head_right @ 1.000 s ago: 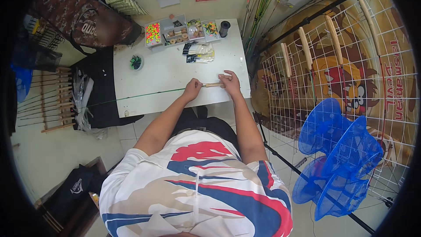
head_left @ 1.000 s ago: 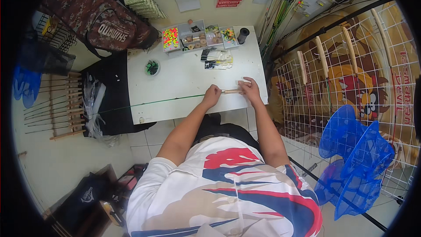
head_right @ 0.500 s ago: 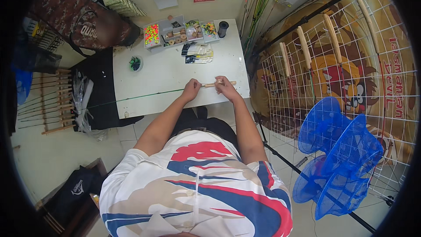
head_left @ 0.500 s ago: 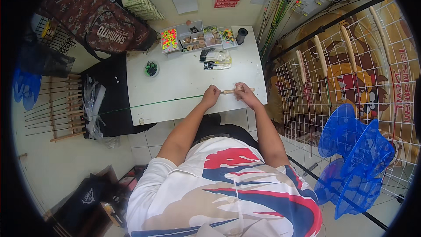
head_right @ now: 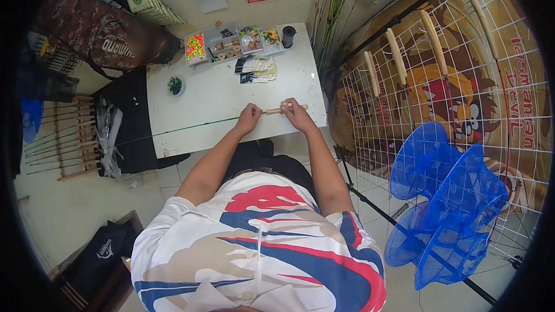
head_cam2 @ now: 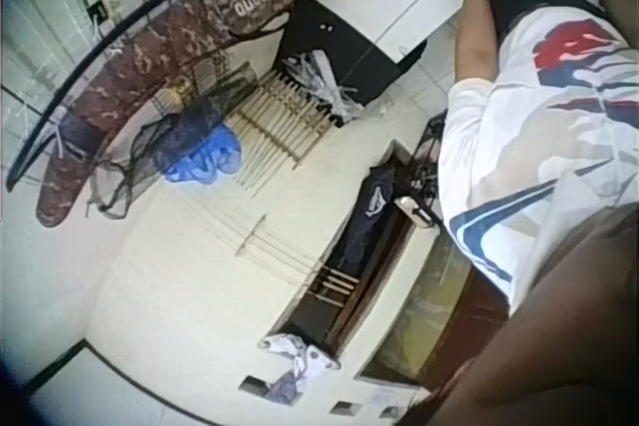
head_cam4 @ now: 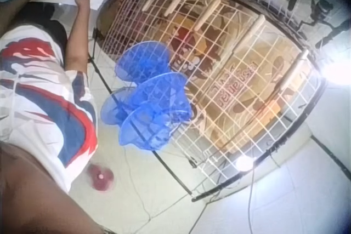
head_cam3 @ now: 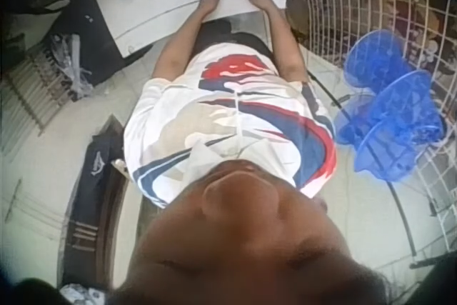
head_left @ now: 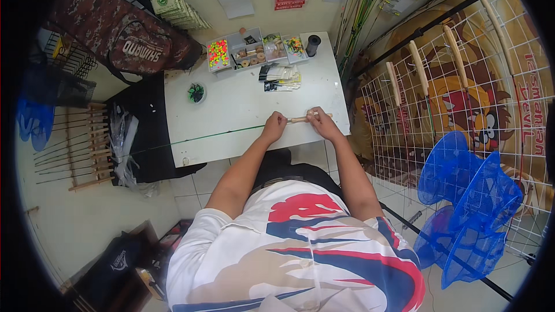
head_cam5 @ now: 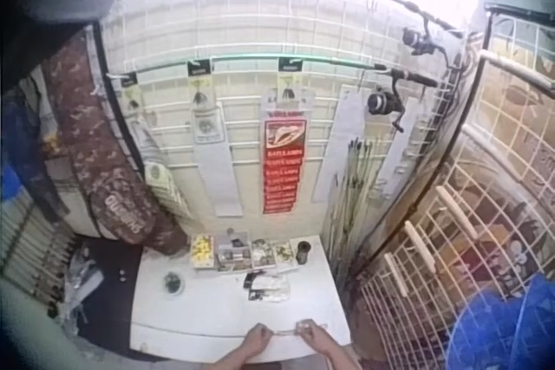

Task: Assembling fishing tackle by threading components onto a line.

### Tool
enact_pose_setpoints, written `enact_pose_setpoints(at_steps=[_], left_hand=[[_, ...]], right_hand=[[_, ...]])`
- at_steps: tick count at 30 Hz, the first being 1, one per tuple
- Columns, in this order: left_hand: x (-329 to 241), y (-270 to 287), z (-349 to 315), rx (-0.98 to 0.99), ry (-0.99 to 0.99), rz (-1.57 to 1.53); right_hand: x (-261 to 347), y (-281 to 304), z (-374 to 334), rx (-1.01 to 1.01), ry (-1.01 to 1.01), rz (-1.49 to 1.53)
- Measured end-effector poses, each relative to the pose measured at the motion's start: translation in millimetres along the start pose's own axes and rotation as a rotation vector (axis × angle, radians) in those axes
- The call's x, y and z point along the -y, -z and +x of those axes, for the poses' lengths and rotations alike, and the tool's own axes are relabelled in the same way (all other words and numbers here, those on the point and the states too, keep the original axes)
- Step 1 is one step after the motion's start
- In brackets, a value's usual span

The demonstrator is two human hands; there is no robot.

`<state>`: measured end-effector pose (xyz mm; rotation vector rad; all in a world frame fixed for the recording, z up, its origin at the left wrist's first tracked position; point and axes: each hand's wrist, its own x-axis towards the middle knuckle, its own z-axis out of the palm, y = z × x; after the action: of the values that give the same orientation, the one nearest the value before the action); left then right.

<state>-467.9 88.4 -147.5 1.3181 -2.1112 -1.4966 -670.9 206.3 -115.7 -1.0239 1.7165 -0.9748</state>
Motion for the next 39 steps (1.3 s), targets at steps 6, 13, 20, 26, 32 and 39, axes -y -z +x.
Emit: enact_pose_setpoints(at_steps=[6, 13, 20, 26, 32, 39], left_hand=[[-7, 9, -12, -0.08, -0.071, 0.05], [-2, 22, -18, -0.119, -0.055, 0.052], [3, 25, -22, -0.12, -0.099, 0.068], [-11, 25, -22, -0.081, -0.064, 0.023], [-18, 23, -18, -0.045, -0.033, 0.062], [-30, 26, -25, -0.121, -0.138, 0.333]], right_hand=[[15, -1, -2, -0.154, 0.119, -0.19], [16, -10, 6, -0.025, 0.035, -0.163], [34, -17, 2, 0.023, 0.04, -0.116], [27, -21, 6, -0.001, 0.043, -0.177], [20, -21, 5, 0.025, 0.064, -0.171], [26, -22, 2, 0.046, 0.048, -0.128]])
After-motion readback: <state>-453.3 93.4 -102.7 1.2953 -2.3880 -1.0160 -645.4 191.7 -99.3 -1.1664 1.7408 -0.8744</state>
